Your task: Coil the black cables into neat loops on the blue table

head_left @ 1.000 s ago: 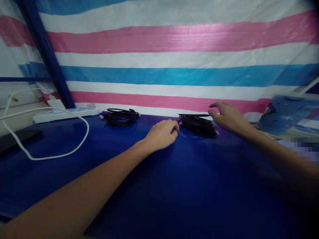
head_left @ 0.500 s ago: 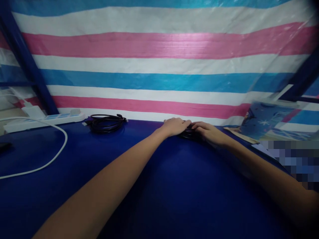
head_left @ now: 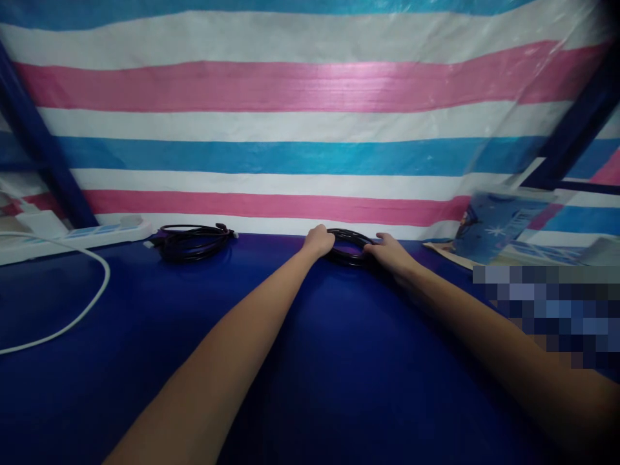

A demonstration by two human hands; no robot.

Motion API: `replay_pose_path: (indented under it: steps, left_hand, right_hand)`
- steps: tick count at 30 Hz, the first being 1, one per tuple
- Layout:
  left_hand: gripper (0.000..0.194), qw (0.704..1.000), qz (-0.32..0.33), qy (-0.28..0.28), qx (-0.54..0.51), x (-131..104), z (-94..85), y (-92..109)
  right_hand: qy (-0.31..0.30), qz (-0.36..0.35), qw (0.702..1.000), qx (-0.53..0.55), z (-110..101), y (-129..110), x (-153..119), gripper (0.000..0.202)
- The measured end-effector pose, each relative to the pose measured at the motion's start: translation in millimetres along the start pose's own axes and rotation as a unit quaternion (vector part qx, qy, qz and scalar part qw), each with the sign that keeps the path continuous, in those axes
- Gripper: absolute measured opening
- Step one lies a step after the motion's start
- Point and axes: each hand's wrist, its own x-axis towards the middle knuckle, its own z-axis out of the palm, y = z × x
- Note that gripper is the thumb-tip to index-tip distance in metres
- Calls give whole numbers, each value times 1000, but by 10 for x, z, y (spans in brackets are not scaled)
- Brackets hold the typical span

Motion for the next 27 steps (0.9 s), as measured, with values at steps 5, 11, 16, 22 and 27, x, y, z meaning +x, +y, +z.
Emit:
replay_pose_path:
  steps: [5,11,16,22,27]
  left_hand:
    - [39,998,60,24,-4,-89,60,-43]
    - [40,995,64,44,-59,-37,69,-105]
    - [38,988,55,87,-117,16,80,-159]
    - [27,981,22,132,-142,-20,59,-155]
    - [25,974,-24,181,-134,-72,-41,-132]
  right_hand:
    - [2,34,999,24,8,0,-1,45]
    - [3,84,995,60,-10,-72,-24,49]
    - [9,84,993,80,-40,-56,-24,54]
    - [69,5,997,19,-199,-295,-56,40]
    - [-93,-226,970,-15,-375,-1132,-718,27]
